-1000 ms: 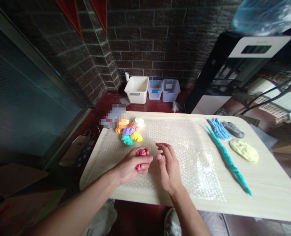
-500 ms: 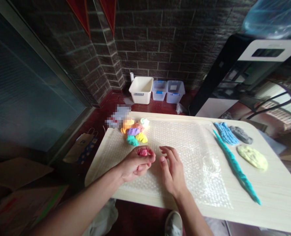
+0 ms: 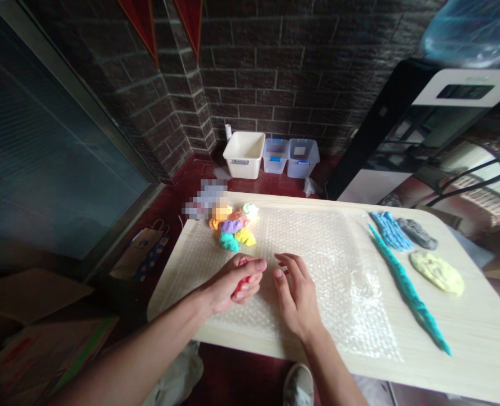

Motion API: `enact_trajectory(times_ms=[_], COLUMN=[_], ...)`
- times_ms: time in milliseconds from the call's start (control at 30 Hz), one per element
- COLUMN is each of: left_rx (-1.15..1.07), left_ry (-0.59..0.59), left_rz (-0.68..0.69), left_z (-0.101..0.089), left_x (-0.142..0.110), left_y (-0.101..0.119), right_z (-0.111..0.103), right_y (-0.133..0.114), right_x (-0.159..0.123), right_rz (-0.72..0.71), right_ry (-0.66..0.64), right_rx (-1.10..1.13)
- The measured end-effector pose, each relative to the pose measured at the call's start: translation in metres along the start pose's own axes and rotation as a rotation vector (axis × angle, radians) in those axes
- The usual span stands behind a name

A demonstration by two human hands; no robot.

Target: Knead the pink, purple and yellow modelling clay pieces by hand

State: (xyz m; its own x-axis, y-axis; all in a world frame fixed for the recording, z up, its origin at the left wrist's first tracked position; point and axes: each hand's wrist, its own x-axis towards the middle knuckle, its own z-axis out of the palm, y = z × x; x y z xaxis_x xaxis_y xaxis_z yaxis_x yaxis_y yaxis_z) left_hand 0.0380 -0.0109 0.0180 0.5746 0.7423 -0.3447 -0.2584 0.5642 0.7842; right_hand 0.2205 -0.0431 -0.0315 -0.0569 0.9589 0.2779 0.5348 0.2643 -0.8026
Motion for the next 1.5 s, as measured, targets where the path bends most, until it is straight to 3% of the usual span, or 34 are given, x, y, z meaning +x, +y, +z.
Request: enact_trajectory(times_ms=[167, 267, 467, 633, 700, 833, 933, 1067, 1133, 1267, 1500], left_rx=[0.07, 0.107, 0.393, 0.354, 0.372, 0.464, 0.342, -0.001, -0.098, -0.121, -0.199], left_ry=[0.176, 0.193, 0.185, 0.088, 0.114, 0.236, 0.229, 0.14, 0.166, 0.21, 0.126], left_rz=[0.049, 0.081, 0.188, 0.189, 0.171, 0.297, 0.252, 0.143, 0.099, 0.049, -0.055], left_z=[0.003, 0.004, 0.001, 0.002, 0.002, 0.0, -0.002, -0.002, 0.0, 0.004, 0.0], left_x=[0.004, 0.006, 0.006, 0.005, 0.004, 0.005, 0.005, 0.003, 0.004, 0.005, 0.006], left_y=[-0.006, -0.009, -0.015, -0.016, -0.016, -0.017, -0.014, -0.007, -0.004, -0.001, 0.0], right_z=[0.0, 0.0, 0.0, -0.001, -0.001, -0.001, -0.001, 0.0, 0.001, 0.002, 0.002], right_y=[0.0, 0.0, 0.001, 0.002, 0.002, 0.001, 0.001, 0.001, 0.001, 0.002, 0.004], right_x=[0.0, 0.0, 0.0, 0.0, 0.0, 0.0, 0.0, -0.001, -0.001, -0.001, -0.001], right_rz=[0.016, 0.023, 0.005, -0.025, -0.02, 0.009, 0.017, 0.039, 0.044, 0.045, 0.034], right_ry=[-0.014, -0.02, -0.025, -0.01, -0.008, -0.015, -0.021, -0.022, -0.02, -0.021, -0.016], right_rx=[0.016, 0.021, 0.021, 0.001, -0.003, -0.007, -0.006, -0.002, -0.002, -0.007, -0.014])
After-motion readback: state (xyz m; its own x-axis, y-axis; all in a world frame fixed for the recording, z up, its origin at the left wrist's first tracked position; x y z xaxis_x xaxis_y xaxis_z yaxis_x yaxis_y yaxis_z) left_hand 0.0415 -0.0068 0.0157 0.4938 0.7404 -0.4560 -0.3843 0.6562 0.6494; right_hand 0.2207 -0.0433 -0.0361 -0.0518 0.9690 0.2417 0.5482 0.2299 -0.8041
